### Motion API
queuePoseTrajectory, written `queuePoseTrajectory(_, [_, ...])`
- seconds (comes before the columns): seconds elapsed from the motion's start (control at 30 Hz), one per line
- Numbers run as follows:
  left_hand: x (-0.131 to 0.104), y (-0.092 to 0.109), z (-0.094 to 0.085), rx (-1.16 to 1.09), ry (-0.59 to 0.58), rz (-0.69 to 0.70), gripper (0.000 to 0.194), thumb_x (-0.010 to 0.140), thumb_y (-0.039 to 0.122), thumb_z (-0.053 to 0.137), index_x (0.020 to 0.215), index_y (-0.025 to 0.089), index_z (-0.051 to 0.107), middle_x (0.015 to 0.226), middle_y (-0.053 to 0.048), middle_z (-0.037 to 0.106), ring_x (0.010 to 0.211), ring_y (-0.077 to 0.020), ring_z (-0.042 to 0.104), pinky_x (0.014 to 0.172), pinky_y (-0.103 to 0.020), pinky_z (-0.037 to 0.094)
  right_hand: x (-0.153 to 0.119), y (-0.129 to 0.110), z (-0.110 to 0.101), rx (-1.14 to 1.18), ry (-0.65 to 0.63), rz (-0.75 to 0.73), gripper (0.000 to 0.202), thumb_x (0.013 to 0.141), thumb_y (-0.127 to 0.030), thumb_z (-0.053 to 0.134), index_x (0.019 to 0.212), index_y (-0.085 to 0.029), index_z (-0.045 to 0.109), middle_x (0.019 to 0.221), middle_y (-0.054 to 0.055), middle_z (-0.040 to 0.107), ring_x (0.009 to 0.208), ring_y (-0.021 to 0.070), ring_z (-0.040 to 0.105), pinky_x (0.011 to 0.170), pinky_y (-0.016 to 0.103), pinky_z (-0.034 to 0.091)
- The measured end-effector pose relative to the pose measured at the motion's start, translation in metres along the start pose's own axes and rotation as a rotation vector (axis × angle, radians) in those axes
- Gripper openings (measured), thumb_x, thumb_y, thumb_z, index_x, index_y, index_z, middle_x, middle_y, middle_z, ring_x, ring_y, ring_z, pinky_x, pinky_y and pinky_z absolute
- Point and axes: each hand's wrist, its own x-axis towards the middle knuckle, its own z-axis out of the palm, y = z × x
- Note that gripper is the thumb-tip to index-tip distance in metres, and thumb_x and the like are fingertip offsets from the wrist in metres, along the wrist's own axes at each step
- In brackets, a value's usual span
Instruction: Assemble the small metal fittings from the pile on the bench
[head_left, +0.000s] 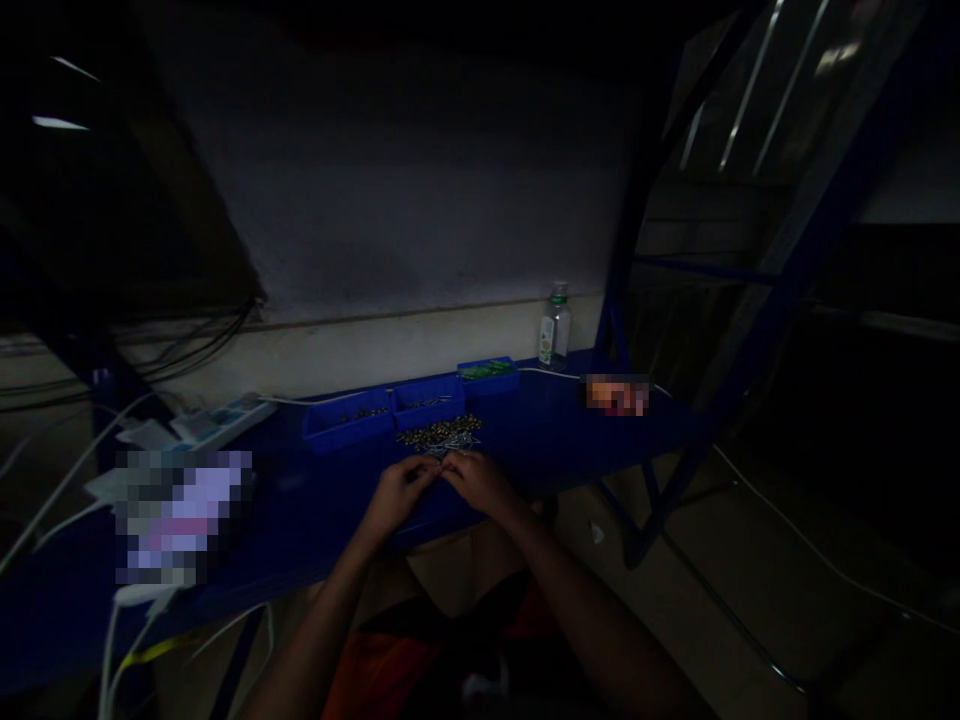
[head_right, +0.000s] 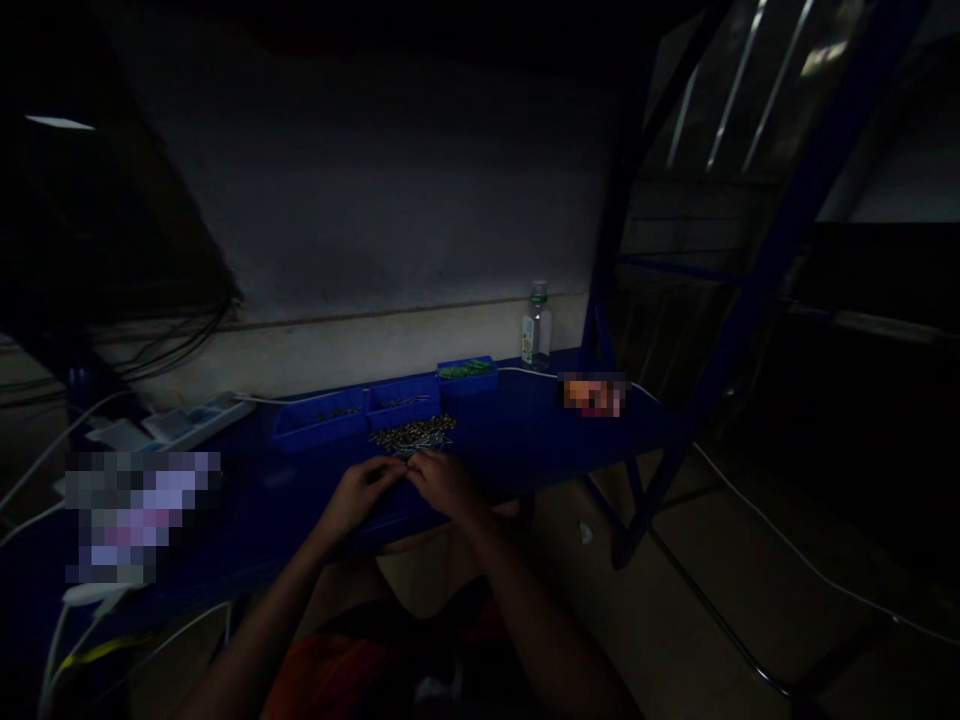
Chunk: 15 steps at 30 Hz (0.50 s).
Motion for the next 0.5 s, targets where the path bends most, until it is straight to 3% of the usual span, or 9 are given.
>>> queuePoseTrajectory(0.1, [-0.001,0.002,-0.002,0.042,0.026,0.01,0.027,0.078,0.041,0.053,0.083,0.017,0.065,0.082,-0.003,0.066,0.077,-0.0182,0.059,0.072,-0.026,0.043,0.0,0.0,0.001,0.017,0.01,-0.005,0.014,0.086,-0.028,0.05,0.084,-0.02,0.06,0.087,0.003,0.063,0.081,0.0136,0.056,0.073,0.022,0.038])
queuePoseTrajectory(0.2, [-0.002,0.005,-0.003,-0.006,0.084,-0.005,0.027,0.08,0.04,0.05,0.082,0.016,0.061,0.08,-0.003,0.065,0.076,-0.0171,0.059,0.069,-0.025,0.043,0.002,0.005,-0.001,0.245,-0.053,0.007,0.016,0.083,-0.032,0.052,0.081,-0.019,0.061,0.08,0.0,0.064,0.073,0.0111,0.057,0.066,0.02,0.039])
queuePoseTrajectory(0.27, [-0.001,0.005,-0.002,-0.082,0.1,-0.036,0.026,0.08,0.039,0.049,0.086,0.015,0.059,0.078,-0.003,0.064,0.074,-0.0164,0.058,0.066,-0.024,0.043,0.004,0.009,-0.002,0.384,-0.023,0.057,0.021,0.085,-0.033,0.049,0.082,-0.017,0.062,0.076,0.0,0.064,0.07,0.0108,0.057,0.062,0.019,0.039])
queuePoseTrajectory(0.5, [-0.001,0.005,0.0,-0.081,-0.042,-0.053,0.028,0.077,0.04,0.054,0.087,0.015,0.063,0.077,-0.003,0.066,0.072,-0.0161,0.059,0.065,-0.023,0.043,0.006,0.011,0.0,0.395,0.009,0.069,0.024,0.084,-0.035,0.048,0.078,-0.017,0.062,0.074,0.0,0.064,0.067,0.0109,0.057,0.062,0.02,0.039])
